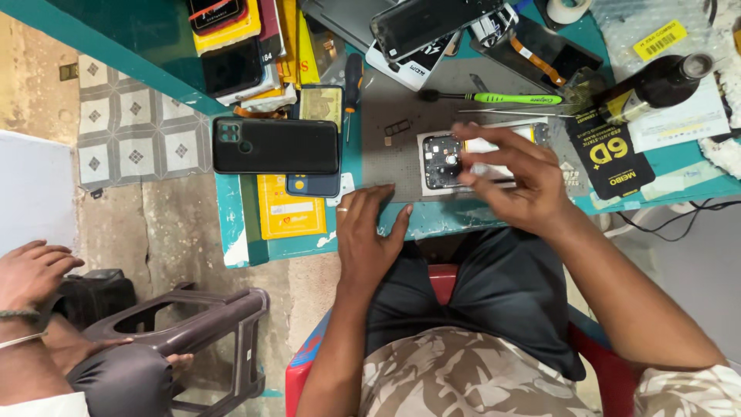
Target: The person applies a screen protector to a smartphone, smoothing it with a card and peeling off the backing. They then place the phone on the table and use a red screwdriver to work on the internal components.
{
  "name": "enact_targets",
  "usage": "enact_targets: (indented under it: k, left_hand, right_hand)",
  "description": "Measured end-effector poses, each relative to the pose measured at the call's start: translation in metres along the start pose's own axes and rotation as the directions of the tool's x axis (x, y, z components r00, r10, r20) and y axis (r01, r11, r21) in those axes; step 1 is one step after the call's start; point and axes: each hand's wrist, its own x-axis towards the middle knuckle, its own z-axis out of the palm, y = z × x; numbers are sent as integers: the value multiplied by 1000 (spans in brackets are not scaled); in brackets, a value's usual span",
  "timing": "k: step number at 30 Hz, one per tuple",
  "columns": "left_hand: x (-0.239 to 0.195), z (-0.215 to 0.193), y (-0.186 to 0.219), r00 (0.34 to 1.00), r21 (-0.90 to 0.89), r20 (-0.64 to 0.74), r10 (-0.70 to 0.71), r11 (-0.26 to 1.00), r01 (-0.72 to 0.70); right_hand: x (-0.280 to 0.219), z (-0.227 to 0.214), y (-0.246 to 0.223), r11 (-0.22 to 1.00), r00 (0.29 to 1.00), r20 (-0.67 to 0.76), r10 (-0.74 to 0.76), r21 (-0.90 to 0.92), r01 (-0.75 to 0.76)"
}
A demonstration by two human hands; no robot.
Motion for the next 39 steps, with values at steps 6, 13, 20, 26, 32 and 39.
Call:
enact_targets:
  k: [6, 13, 20, 26, 32, 39]
  left_hand:
    - [19, 11, 11, 989, -88, 104, 110, 991, -101]
    - [52, 16, -4, 990, -52, 122, 72, 996, -66]
    - [100, 14, -55, 976, 45, 214, -24, 999, 15]
    - [109, 19, -66, 952, 32, 303, -38, 999, 30]
    - [120, 22, -66, 904, 100, 405, -138, 989, 107]
    - [110, 15, -51, 949, 120, 307, -66, 992, 30]
  right_hand:
    - [1, -4, 1, 981, 981, 29, 189, 40, -191]
    - [-3, -8, 2, 996, 995, 32, 93, -5, -93]
    - [-5, -5, -2, 992, 994, 10, 107, -64, -106]
    - [-8, -4, -1, 994, 1000, -18, 8, -108, -10]
    - [-9, -4, -2, 994, 997, 19, 72, -85, -70]
    - [-10, -8, -2, 970, 998, -24, -58, -238, 51]
